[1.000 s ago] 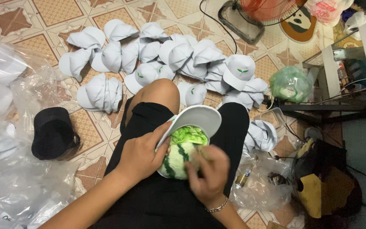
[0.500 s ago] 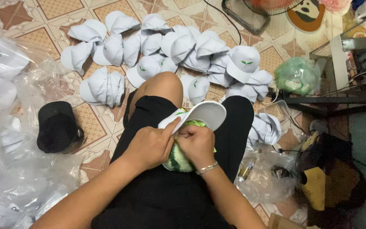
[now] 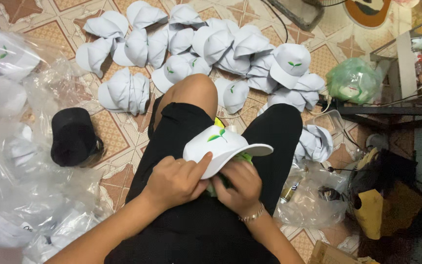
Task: The person sits on the floor and finishes white baseball caps by stuffing them with a plush toy, using a hairdryer to heat the logo, and inserting cardboard into the brim. They handle multiple caps one at a time, repeating the process.
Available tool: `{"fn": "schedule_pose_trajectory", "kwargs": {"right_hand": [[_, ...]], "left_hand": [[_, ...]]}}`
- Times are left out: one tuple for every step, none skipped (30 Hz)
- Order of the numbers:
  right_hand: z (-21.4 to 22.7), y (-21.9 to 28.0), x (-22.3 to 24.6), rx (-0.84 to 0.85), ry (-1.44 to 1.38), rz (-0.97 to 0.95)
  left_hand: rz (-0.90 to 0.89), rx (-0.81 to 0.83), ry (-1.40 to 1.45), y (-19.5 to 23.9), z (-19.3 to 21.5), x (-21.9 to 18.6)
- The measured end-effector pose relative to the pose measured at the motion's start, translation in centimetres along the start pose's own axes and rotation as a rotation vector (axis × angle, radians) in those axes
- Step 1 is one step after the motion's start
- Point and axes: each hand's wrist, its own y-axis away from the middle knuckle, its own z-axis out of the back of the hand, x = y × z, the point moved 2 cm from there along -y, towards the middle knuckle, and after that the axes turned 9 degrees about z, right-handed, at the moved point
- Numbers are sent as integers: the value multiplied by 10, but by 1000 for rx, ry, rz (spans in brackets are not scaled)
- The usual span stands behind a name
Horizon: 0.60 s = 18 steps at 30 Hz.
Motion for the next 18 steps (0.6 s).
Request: {"fn": "schedule_pose_trajectory", "kwargs": {"right_hand": [[5,1,7,-53,66,78],[5,0,10,3,63,90],[4,-1,14,59,59,102],[2,-1,17,115,59,115],[-2,-2,19,157,67,123],[-6,-4,18,197,82,130],[-9,-6,17,238,96,138],[-12,-6,16,252,78,134],[-15,-6,15,266,59,131],[-18,-4,14,278,39,124],[-22,-2,12,347,67,138],[-28,1,10,416,93,149],[-34,6,8,486,119,161],[-40,11,4,505,77,81],[-48,18,1,524,34,1],[-53,27,-2,541,-10,-81],[-54,36,-4,507,6,-63],[-52,44,-7,472,26,-43]], "left_hand": [[12,-68,7,0,1,-1],[24,-138,12,-2,2,-2],[85,-90,57,-5,-2,-2],[146,-44,103,-10,-9,-2],[206,2,150,-12,-15,-3],[195,16,106,-16,-19,-3],[185,30,61,-20,-23,-2],[173,41,16,-23,-26,-2],[140,59,-2,-25,-29,-3],[106,80,-21,-26,-30,-2],[72,102,-41,-27,-30,-2],[21,104,-72,-26,-29,-2],[-31,106,-104,-25,-27,-2],[-78,109,-137,-24,-26,-3],[-89,146,-126,-25,-27,-2],[-100,185,-115,-24,-27,-2],[-111,225,-103,-23,-27,-2],[-127,154,-47,-22,-24,-1]]}}
